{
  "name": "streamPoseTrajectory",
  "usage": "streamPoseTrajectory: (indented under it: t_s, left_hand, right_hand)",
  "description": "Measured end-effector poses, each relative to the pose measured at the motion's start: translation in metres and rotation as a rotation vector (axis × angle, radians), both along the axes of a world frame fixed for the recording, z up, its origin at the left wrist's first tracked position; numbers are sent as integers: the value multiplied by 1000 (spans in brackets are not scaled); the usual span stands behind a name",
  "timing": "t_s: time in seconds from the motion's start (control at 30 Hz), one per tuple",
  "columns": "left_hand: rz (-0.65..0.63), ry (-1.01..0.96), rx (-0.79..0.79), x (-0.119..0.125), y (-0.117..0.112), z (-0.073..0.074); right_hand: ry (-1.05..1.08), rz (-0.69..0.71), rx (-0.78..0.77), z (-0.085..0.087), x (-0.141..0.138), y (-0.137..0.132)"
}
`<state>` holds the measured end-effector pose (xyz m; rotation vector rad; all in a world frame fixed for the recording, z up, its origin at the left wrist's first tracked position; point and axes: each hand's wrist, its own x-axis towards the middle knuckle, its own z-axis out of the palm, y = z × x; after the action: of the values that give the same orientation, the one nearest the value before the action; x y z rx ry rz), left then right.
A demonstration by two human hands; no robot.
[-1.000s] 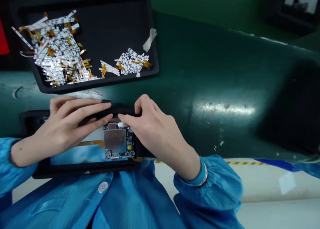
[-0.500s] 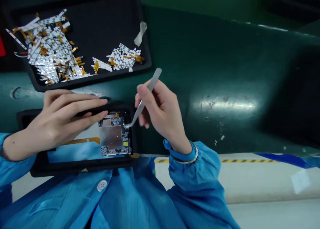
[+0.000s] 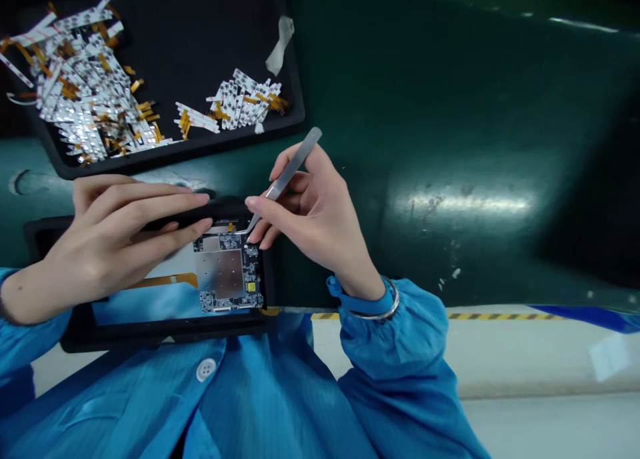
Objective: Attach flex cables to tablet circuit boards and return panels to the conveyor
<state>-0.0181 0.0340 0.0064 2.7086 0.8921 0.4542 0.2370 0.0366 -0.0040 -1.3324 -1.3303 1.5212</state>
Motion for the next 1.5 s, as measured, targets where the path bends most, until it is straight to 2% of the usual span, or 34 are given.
streamPoseTrajectory:
  t_s: [0.3, 0.5, 0.67, 0.87, 1.27, 1.5]
  left_hand:
    - [-12, 35, 49, -1, -1, -2]
    - [-18, 62, 168, 2, -6, 6]
    - [-107, 69, 202, 12, -14, 7]
    - [-104, 106, 157, 14, -15, 1]
    - [-112, 121, 168, 11, -17, 5]
    - [-107, 114, 149, 12, -18, 2]
  right_hand:
    - [4, 0, 7, -2, -2, 1]
    - [2, -23, 28, 0, -3, 0]
    - [-17, -36, 34, -1, -3, -1]
    - [-13, -32, 36, 0, -3, 0]
    - [19, -58, 27, 0, -4, -2]
    - [32, -39, 16, 1, -4, -1]
